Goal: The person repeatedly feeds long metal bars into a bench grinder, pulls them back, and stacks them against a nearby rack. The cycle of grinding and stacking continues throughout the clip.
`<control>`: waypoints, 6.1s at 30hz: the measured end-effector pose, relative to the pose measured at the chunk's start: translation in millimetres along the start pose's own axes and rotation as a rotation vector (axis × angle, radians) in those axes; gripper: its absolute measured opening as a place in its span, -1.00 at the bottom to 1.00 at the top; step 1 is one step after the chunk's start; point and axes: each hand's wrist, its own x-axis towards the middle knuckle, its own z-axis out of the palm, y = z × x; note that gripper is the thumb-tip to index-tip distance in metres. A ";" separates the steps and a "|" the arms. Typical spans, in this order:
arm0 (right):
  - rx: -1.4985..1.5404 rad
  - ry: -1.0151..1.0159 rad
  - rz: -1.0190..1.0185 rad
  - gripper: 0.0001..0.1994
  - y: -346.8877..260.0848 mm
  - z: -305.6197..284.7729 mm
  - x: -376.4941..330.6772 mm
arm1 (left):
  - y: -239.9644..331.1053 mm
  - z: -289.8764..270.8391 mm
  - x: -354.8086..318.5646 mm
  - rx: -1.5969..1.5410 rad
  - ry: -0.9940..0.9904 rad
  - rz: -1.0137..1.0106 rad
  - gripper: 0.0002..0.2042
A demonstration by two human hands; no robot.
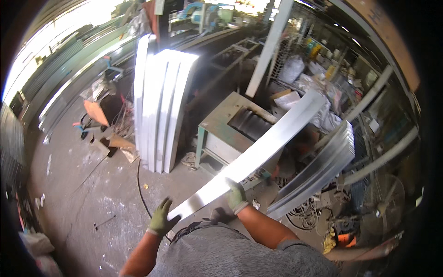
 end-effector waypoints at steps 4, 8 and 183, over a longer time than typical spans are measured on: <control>0.141 -0.179 0.179 -0.64 -11.4 13.8 -0.5 | 107.1 -3.7 114.6 -0.262 0.024 0.164 0.10; -0.958 -0.666 -0.191 -0.55 -12.3 5.9 31.6 | 192.0 7.8 206.4 -0.293 0.103 0.225 0.39; -0.352 0.775 -0.489 -0.35 -284.6 -336.3 -36.1 | -38.4 127.9 112.1 -0.144 -0.484 0.126 0.02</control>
